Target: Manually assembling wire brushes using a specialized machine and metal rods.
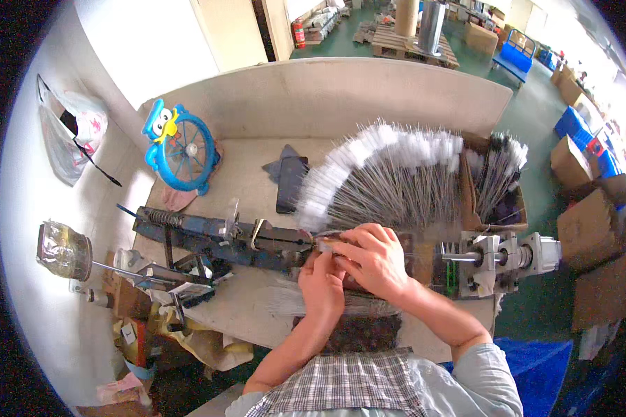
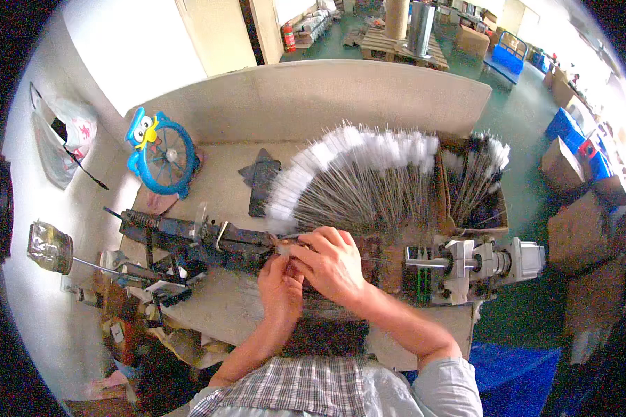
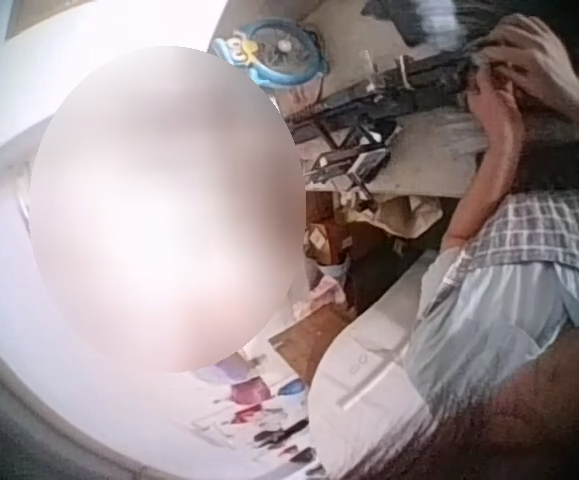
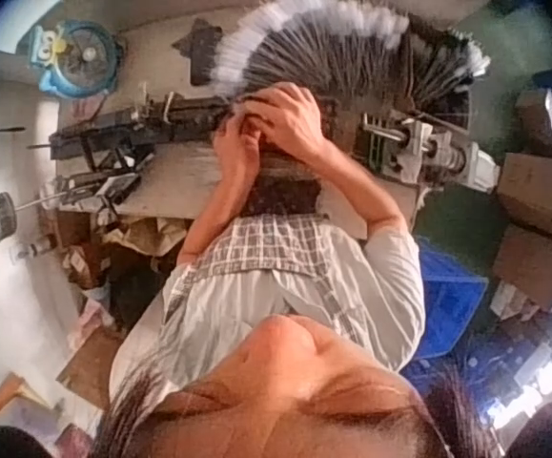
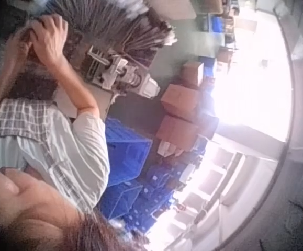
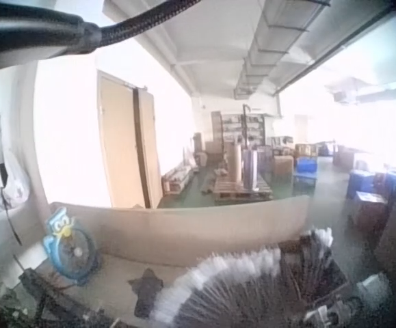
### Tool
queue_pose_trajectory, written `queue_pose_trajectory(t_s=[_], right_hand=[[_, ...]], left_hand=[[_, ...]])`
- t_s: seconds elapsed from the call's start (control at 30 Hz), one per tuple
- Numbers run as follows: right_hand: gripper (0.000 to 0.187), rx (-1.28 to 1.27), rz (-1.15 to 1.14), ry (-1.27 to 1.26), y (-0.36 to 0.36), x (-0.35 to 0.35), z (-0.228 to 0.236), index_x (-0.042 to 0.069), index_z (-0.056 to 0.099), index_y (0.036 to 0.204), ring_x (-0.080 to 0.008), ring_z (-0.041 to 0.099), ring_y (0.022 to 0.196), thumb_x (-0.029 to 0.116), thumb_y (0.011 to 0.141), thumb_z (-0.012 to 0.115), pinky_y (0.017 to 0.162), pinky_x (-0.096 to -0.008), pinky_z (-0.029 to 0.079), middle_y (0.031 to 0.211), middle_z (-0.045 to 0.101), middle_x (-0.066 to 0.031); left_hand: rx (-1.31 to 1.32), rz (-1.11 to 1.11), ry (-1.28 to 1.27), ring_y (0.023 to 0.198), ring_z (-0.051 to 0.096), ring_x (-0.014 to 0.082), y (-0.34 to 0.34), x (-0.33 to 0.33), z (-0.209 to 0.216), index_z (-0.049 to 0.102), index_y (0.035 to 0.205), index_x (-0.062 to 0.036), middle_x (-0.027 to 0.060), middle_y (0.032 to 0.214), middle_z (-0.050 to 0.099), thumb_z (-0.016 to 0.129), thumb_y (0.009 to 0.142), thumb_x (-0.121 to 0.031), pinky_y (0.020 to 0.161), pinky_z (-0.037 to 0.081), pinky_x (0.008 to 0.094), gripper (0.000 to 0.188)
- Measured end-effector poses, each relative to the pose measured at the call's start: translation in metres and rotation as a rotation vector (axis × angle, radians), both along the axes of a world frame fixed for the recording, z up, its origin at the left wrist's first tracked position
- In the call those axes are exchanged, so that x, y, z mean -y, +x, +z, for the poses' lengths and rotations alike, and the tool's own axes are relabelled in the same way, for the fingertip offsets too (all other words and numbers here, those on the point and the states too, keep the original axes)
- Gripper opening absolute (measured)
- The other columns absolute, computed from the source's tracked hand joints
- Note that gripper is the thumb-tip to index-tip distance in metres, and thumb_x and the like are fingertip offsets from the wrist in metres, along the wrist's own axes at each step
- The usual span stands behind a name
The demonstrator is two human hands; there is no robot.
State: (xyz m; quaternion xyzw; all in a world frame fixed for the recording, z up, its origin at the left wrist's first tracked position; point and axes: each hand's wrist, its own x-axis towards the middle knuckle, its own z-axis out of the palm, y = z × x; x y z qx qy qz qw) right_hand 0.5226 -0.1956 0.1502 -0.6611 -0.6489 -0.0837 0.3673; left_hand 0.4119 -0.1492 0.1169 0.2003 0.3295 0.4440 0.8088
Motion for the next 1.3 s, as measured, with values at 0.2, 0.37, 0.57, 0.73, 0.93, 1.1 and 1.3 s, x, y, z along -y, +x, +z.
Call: queue_pose_trajectory(t_s=[0.2, 0.37, 0.57, 0.73, 0.93, 1.1, 1.3], right_hand=[[0.026, -0.014, 0.003, 0.004, 0.0014, -0.0001, 0.0009, 0.016, 0.068, 0.092, -0.0200, 0.056, 0.093, 0.019, 0.067, 0.069, 0.078, -0.0355, 0.043, 0.096, 0.063, -0.0005], [0.027, -0.023, -0.012, 0.051, 0.0028, -0.0008, -0.0068, 0.015, 0.067, 0.092, -0.0188, 0.057, 0.091, 0.021, 0.065, 0.069, 0.078, -0.0345, 0.043, 0.094, 0.062, 0.0014], [0.026, 0.016, -0.019, 0.117, 0.0030, 0.0001, -0.0057, 0.014, 0.068, 0.088, -0.0187, 0.058, 0.088, 0.019, 0.062, 0.072, 0.075, -0.0338, 0.044, 0.092, 0.063, 0.0005], [0.025, 0.025, -0.007, 0.089, 0.0029, 0.0009, -0.0025, 0.014, 0.068, 0.086, -0.0188, 0.058, 0.087, 0.019, 0.062, 0.071, 0.075, -0.0336, 0.044, 0.091, 0.063, 0.0007], [0.024, 0.032, -0.017, 0.060, 0.0046, 0.0033, -0.0030, 0.014, 0.068, 0.085, -0.0186, 0.057, 0.088, 0.019, 0.062, 0.072, 0.075, -0.0336, 0.044, 0.091, 0.063, 0.0007], [0.025, 0.039, 0.007, 0.056, 0.0068, 0.0039, -0.0005, 0.014, 0.068, 0.088, -0.0192, 0.057, 0.090, 0.019, 0.063, 0.071, 0.075, -0.0340, 0.044, 0.093, 0.062, 0.0003], [0.026, 0.010, 0.055, -0.005, 0.0081, -0.0001, 0.0019, 0.014, 0.068, 0.090, -0.0200, 0.057, 0.091, 0.019, 0.064, 0.070, 0.076, -0.0352, 0.044, 0.095, 0.062, -0.0010]], left_hand=[[0.014, 0.016, -0.013, 0.078, 0.058, 0.0129, 0.0015, -0.0021, -0.0029, 0.056, 0.092, -0.0025, 0.0057, 0.089, 0.059, 0.053, 0.085, -0.007, 0.070, 0.049, 0.0241, 0.008], [0.025, 0.007, -0.006, 0.085, 0.058, 0.0144, 0.0014, -0.0005, -0.0031, 0.054, 0.099, -0.0019, 0.0066, 0.096, 0.058, 0.050, 0.087, -0.003, 0.075, 0.049, 0.0255, 0.013], [0.005, 0.011, -0.004, 0.083, 0.058, 0.0144, 0.0022, -0.0013, -0.0015, 0.053, 0.099, -0.0018, 0.0078, 0.096, 0.058, 0.052, 0.087, -0.002, 0.074, 0.050, 0.0267, 0.012], [0.037, 0.013, -0.032, 0.082, 0.058, 0.0141, 0.0001, -0.0020, -0.0025, 0.054, 0.098, -0.0030, 0.0066, 0.095, 0.058, 0.053, 0.086, -0.002, 0.075, 0.050, 0.0261, 0.011], [-0.013, 0.004, 0.009, 0.085, 0.057, 0.0140, 0.0007, -0.0004, -0.0047, 0.053, 0.101, -0.0022, 0.0061, 0.096, 0.058, 0.053, 0.086, -0.001, 0.075, 0.049, 0.0258, 0.016], [-0.048, 0.006, 0.015, 0.085, 0.059, 0.0159, 0.0025, -0.0005, 0.0006, 0.053, 0.103, -0.0017, 0.0068, 0.094, 0.058, 0.055, 0.082, -0.001, 0.075, 0.051, 0.0270, 0.021], [-0.030, 0.009, -0.014, 0.088, 0.059, 0.0157, 0.0021, -0.0019, -0.0012, 0.053, 0.105, -0.0018, 0.0068, 0.098, 0.058, 0.053, 0.083, -0.002, 0.076, 0.051, 0.0268, 0.022]])
